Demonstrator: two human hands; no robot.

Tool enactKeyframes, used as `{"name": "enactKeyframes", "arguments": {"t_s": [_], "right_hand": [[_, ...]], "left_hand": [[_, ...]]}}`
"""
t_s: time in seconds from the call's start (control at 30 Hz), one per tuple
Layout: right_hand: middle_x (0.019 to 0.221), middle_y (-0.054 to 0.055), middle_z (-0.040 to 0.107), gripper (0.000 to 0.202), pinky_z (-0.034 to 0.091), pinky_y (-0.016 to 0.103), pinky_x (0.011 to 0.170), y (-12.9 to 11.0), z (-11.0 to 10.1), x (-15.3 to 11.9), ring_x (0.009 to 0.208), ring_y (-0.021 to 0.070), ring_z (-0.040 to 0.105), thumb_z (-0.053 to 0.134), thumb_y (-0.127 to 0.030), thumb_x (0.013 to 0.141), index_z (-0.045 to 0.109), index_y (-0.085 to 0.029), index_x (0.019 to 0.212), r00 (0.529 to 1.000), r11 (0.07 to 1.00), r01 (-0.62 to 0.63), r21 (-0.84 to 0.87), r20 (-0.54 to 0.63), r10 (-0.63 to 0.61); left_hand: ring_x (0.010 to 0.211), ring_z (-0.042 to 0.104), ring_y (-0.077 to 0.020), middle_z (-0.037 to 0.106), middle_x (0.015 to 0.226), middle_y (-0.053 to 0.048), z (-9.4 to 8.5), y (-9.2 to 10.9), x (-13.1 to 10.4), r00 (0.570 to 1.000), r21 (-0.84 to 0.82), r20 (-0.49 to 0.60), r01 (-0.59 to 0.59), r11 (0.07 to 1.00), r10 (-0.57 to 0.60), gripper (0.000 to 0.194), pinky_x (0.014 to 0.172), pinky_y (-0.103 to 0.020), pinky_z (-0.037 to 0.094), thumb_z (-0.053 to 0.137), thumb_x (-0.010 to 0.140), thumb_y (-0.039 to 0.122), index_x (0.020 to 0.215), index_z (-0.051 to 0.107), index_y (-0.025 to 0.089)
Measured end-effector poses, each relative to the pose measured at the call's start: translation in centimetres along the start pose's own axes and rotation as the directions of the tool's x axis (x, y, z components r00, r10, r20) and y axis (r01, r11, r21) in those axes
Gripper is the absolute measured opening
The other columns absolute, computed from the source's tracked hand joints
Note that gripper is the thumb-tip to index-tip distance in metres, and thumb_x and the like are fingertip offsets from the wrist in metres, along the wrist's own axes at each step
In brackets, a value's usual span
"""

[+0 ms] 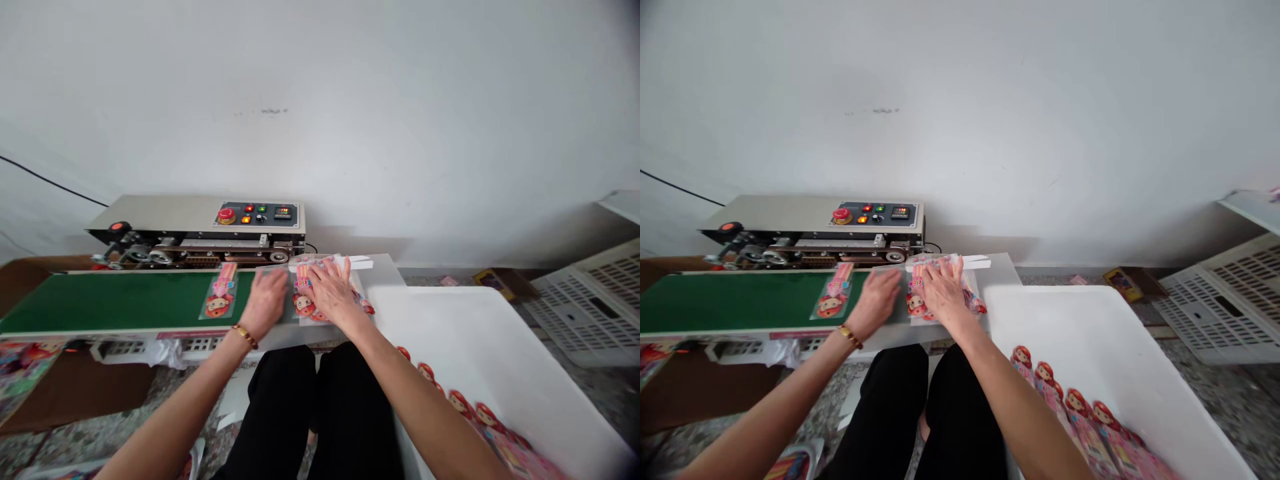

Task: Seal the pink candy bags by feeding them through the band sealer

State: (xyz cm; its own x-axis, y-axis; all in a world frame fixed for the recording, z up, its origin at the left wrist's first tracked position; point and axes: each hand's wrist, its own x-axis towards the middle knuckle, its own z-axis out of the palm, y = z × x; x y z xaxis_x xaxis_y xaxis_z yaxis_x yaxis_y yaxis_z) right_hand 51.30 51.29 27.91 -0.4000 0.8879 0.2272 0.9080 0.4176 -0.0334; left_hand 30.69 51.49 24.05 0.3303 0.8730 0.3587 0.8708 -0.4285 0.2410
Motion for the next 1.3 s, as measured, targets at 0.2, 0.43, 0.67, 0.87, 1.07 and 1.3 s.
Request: {"name": "enactKeyframes", "arguments": {"t_s": [0.2, 0.43, 0.67, 0.87, 1.07, 1.3], "right_hand": [[0.15, 0.012, 0.053, 0.037, 0.002, 0.08, 0.115, 1.6, -0.6, -1.2, 0.146, 0.0356, 0.035, 0.041, -0.026, 0.107, 0.057, -0.021, 0.139, 0.998, 0.999, -0.038, -0.021, 0.055, 0.039], [0.152, 0.011, 0.051, 0.036, -0.002, 0.08, 0.115, 1.5, -0.6, -0.8, 0.149, 0.0358, 0.028, 0.044, -0.027, 0.106, 0.057, -0.019, 0.139, 0.995, 1.0, -0.008, -0.024, 0.097, 0.011], [0.146, 0.012, 0.057, 0.036, -0.001, 0.076, 0.118, 0.2, -0.7, 0.0, 0.145, 0.0375, 0.035, 0.052, -0.029, 0.103, 0.06, -0.023, 0.138, 0.996, 1.0, 0.002, 0.001, 0.087, -0.002], [0.151, 0.014, 0.051, 0.039, 0.002, 0.08, 0.115, 1.0, -0.4, -1.1, 0.147, 0.0379, 0.034, 0.041, -0.027, 0.106, 0.056, -0.021, 0.142, 0.998, 0.999, -0.021, -0.036, 0.055, 0.023], [0.144, 0.012, 0.058, 0.037, 0.002, 0.079, 0.115, 1.0, -0.4, -1.2, 0.148, 0.0362, 0.031, 0.043, -0.026, 0.105, 0.058, -0.022, 0.139, 0.997, 0.999, -0.026, -0.026, 0.074, 0.027], [0.138, 0.012, 0.062, 0.034, -0.003, 0.078, 0.117, -0.4, 0.6, 0.6, 0.145, 0.0369, 0.034, 0.047, -0.026, 0.105, 0.06, -0.021, 0.136, 0.999, 0.999, 0.008, 0.04, 0.047, -0.01]], "left_hand": [[0.139, 0.05, -0.0294, 0.055, 0.147, -0.018, 2.0, 3.6, 1.3, 0.993, -0.017, 0.084, -0.087, 0.996, 0.088, 0.043, 0.124, -0.057, 0.028, 0.04, 0.102, 0.027, 0.14, 0.054, 0.013], [0.136, 0.053, -0.0297, 0.057, 0.146, -0.017, -0.7, -4.3, -0.9, 0.989, 0.053, 0.138, -0.057, 0.997, 0.049, 0.042, 0.123, -0.057, 0.028, 0.042, 0.101, 0.03, 0.136, 0.059, 0.015], [0.13, 0.058, -0.0276, 0.064, 0.137, -0.015, -0.6, -1.3, -0.5, 0.999, 0.014, 0.032, 0.038, 0.999, -0.039, 0.038, 0.125, -0.059, 0.023, 0.037, 0.101, 0.024, 0.129, 0.063, 0.018], [0.143, 0.045, -0.0306, 0.051, 0.151, -0.019, 2.2, 3.8, 1.1, 0.992, -0.019, 0.103, -0.076, 0.997, 0.077, 0.046, 0.123, -0.056, 0.031, 0.045, 0.101, 0.029, 0.142, 0.053, 0.011], [0.141, 0.048, -0.0278, 0.053, 0.15, -0.019, 0.1, -1.4, 0.5, 0.979, -0.017, 0.158, -0.126, 0.992, 0.127, 0.044, 0.124, -0.055, 0.028, 0.041, 0.101, 0.03, 0.139, 0.056, 0.014], [0.142, 0.047, -0.031, 0.056, 0.149, -0.014, -2.8, -7.2, -1.5, 0.986, 0.07, 0.157, 0.04, 0.997, -0.05, 0.042, 0.123, -0.064, 0.022, 0.043, 0.097, 0.028, 0.135, 0.059, 0.021]]}}
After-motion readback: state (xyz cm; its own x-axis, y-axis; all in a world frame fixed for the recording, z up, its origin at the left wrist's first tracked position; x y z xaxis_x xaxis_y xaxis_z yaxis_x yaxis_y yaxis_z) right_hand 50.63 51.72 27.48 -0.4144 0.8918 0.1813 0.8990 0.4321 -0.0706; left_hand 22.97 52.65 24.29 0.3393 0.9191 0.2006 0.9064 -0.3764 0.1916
